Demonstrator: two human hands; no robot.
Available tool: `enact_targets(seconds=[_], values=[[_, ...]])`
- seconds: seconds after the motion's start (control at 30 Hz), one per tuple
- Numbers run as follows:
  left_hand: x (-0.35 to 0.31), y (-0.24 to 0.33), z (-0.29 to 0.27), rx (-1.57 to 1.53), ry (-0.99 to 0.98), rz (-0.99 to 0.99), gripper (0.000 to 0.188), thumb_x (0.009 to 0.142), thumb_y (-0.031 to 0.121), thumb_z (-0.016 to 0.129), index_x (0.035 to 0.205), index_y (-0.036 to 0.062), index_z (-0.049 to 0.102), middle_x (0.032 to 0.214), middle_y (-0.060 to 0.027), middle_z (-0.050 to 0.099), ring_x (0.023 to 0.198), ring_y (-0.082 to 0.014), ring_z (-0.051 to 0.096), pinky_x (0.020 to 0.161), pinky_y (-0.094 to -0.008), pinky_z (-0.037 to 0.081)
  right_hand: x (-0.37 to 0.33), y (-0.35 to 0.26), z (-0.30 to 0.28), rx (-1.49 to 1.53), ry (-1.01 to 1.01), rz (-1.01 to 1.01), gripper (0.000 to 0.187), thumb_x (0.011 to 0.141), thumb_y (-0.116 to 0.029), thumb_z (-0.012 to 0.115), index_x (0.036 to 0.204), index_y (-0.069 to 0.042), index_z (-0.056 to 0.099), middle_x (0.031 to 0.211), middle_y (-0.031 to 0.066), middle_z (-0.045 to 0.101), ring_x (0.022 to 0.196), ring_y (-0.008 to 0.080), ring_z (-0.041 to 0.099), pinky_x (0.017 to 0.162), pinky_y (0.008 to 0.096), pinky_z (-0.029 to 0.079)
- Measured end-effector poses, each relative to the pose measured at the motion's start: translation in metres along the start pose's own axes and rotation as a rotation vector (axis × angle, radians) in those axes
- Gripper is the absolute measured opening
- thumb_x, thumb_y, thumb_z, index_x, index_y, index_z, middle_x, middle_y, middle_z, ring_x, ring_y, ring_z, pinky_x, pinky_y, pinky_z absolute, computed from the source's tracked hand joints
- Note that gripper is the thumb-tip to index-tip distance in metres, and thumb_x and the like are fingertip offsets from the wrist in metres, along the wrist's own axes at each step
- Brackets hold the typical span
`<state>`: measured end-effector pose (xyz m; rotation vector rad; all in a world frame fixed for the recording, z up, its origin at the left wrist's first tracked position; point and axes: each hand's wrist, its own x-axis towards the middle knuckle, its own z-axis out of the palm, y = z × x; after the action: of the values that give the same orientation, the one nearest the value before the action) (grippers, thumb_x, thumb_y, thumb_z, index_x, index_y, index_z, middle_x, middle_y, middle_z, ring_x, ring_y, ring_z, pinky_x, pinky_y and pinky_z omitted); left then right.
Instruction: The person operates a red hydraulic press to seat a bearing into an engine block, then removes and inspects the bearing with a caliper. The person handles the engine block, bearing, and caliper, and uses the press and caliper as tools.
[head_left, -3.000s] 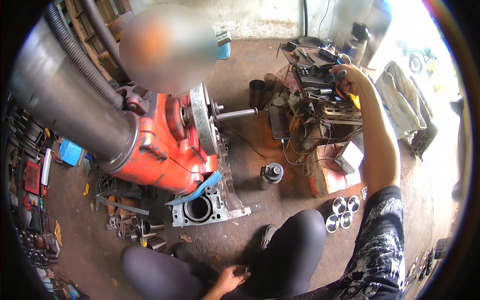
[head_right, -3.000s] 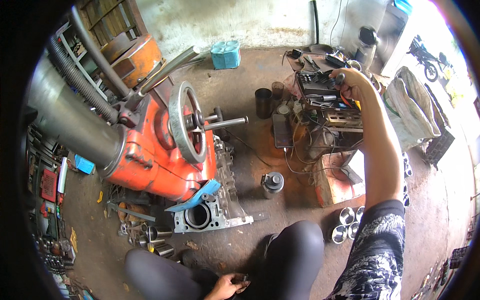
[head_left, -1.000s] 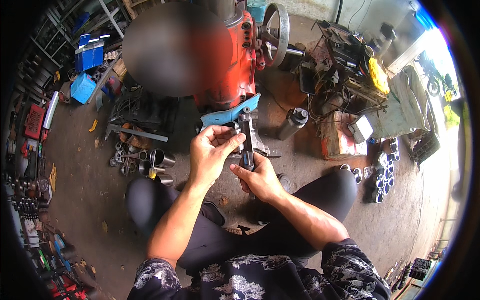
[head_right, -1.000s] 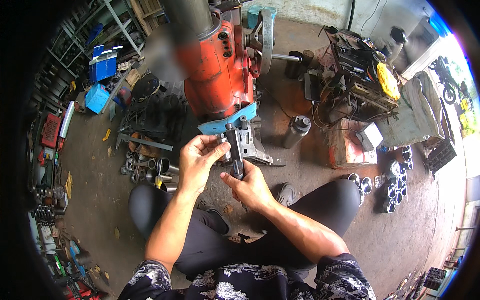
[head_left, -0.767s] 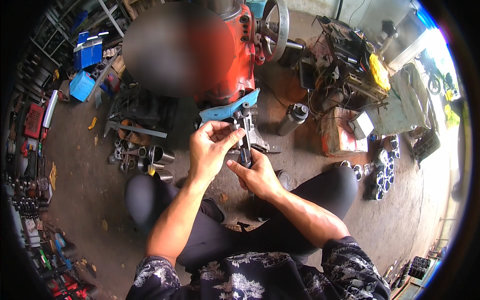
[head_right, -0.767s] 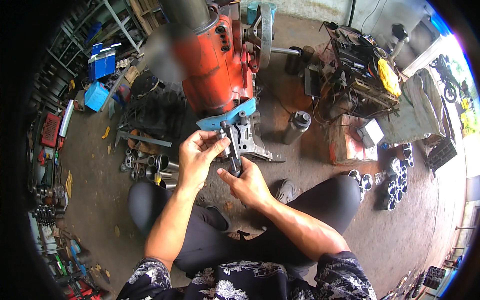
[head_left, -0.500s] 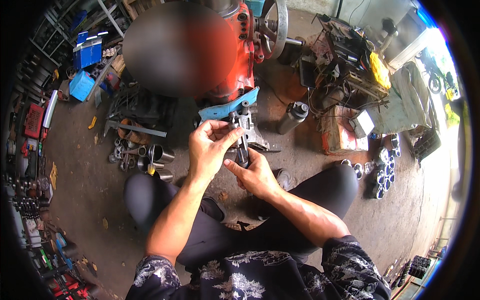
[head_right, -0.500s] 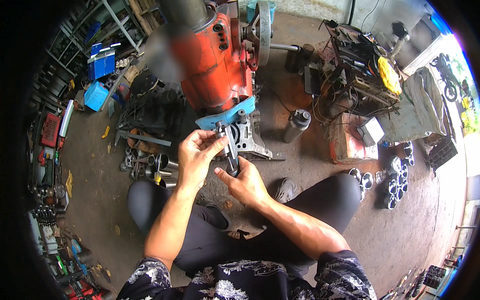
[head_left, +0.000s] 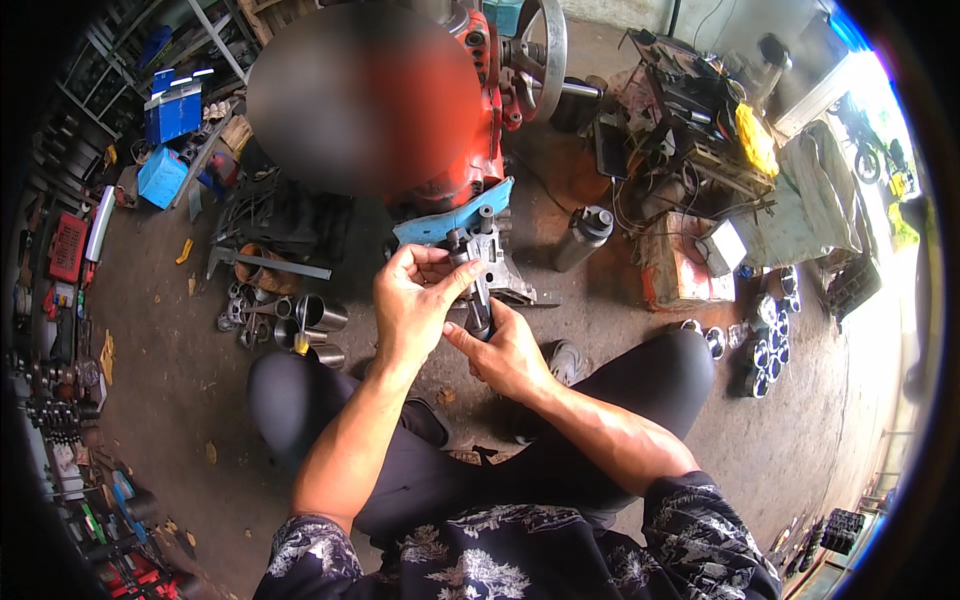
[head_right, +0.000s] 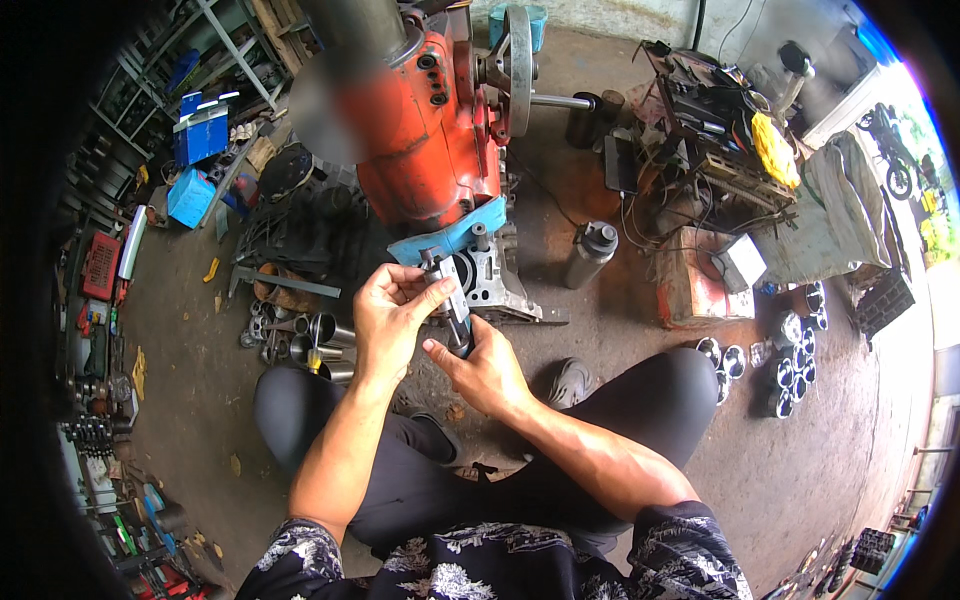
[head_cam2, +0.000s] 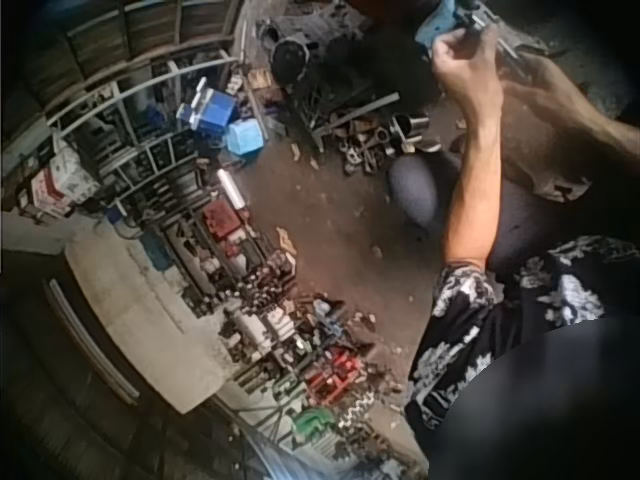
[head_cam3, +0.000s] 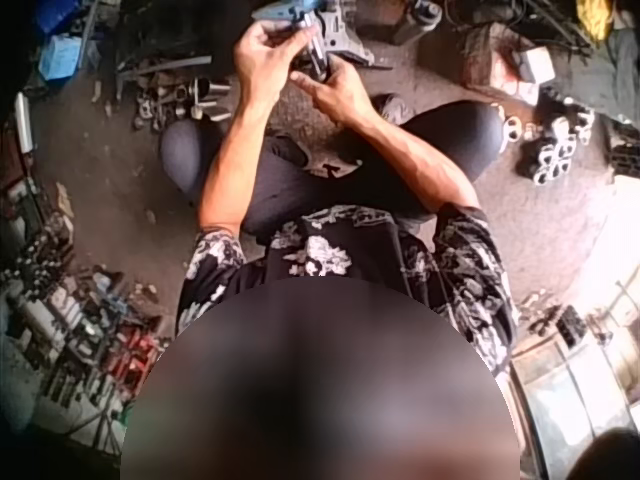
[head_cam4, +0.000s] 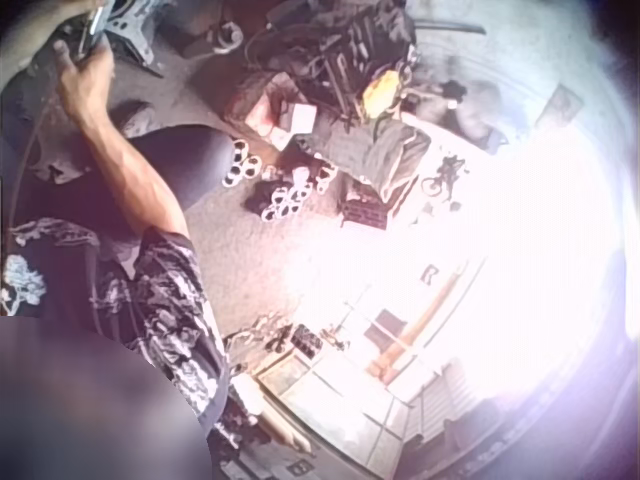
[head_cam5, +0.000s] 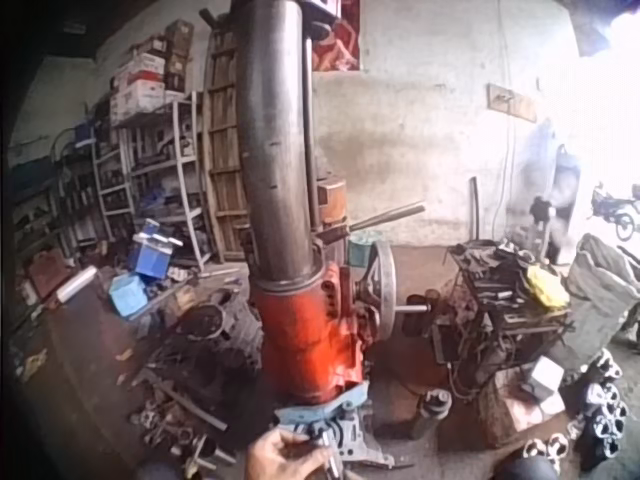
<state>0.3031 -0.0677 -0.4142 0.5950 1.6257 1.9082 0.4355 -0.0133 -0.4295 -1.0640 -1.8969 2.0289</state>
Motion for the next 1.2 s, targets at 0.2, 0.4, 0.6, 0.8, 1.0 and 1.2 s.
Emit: enact_targets(seconds=[0.2, 0.4, 0.6, 0.8, 1.0, 1.2], values=[[-0.002, -0.003, 0.003, 0.077, 0.045, -0.006, 0.032, 0.083, 0.007, 0.086, 0.097, -0.0035, 0.060, 0.086, -0.0114, 0.073, 0.076, -0.0103, 0.069, 0.070, -0.0249, 0.057, -0.003, -0.003, 0.000, 0.040, -0.038, 0.013, 0.038, 0.093, -0.032, 0.077, 0.104, 0.000, 0.060, 0.061, 0.0012, 0.057, 0.050, 0.0093, 0.053, 0.047, 0.0303, 0.044], [-0.012, 0.006, 0.002, -0.058, -0.064, 0.028, 0.018, 0.093, 0.003, 0.074, 0.103, 0.0001, 0.059, 0.095, -0.0076, 0.069, 0.081, -0.0099, 0.065, 0.072, -0.0257, 0.055, -0.002, -0.008, -0.007, 0.138, -0.145, 0.126, 0.033, 0.094, -0.028, 0.075, 0.095, -0.002, 0.054, 0.061, 0.0016, 0.056, 0.048, 0.0101, 0.052, 0.044, 0.0292, 0.043], [-0.016, 0.019, 0.002, -0.152, -0.181, 0.047, 0.033, 0.099, 0.011, 0.067, 0.127, 0.0013, 0.055, 0.109, -0.0110, 0.067, 0.087, -0.0150, 0.067, 0.081, -0.0299, 0.056, -0.016, -0.022, -0.018, 0.482, -0.431, 0.177, 0.021, 0.094, -0.015, 0.073, 0.091, -0.006, 0.054, 0.061, 0.0006, 0.054, 0.040, 0.0093, 0.047, 0.038, 0.0255, 0.036], [-0.021, 0.032, -0.003, -0.370, -0.456, -0.202, 0.063, 0.105, 0.041, 0.054, 0.151, 0.0007, 0.040, 0.096, -0.0089, 0.062, 0.083, -0.0178, 0.066, 0.075, -0.0311, 0.056, -0.027, -0.033, -0.013, 0.632, -0.538, 0.206, 0.024, 0.093, -0.021, 0.077, 0.088, -0.006, 0.059, 0.067, 0.0031, 0.060, 0.043, 0.0096, 0.053, 0.038, 0.0232, 0.039], [-0.021, 0.038, -0.006, -0.714, -0.421, -0.146, 0.073, 0.102, 0.050, 0.053, 0.154, 0.0025, 0.033, 0.093, -0.0026, 0.051, 0.074, -0.0117, 0.052, 0.055, -0.0231, 0.050, -0.025, -0.046, -0.028, 0.315, -0.388, 0.013, 0.039, 0.095, -0.040, 0.074, 0.093, -0.001, 0.067, 0.076, 0.0035, 0.068, 0.059, 0.0097, 0.064, 0.053, 0.0253, 0.051], [-0.023, 0.050, -0.020, -1.102, -0.457, -0.190, 0.071, 0.106, 0.040, 0.050, 0.158, 0.0011, 0.021, 0.098, -0.0063, 0.047, 0.077, -0.0155, 0.050, 0.051, -0.0262, 0.054, -0.023, -0.089, -0.164, 0.158, 0.239, -0.458, 0.028, 0.102, -0.027, 0.065, 0.101, 0.001, 0.065, 0.081, 0.0101, 0.073, 0.055, 0.0124, 0.063, 0.050, 0.0288, 0.051]])
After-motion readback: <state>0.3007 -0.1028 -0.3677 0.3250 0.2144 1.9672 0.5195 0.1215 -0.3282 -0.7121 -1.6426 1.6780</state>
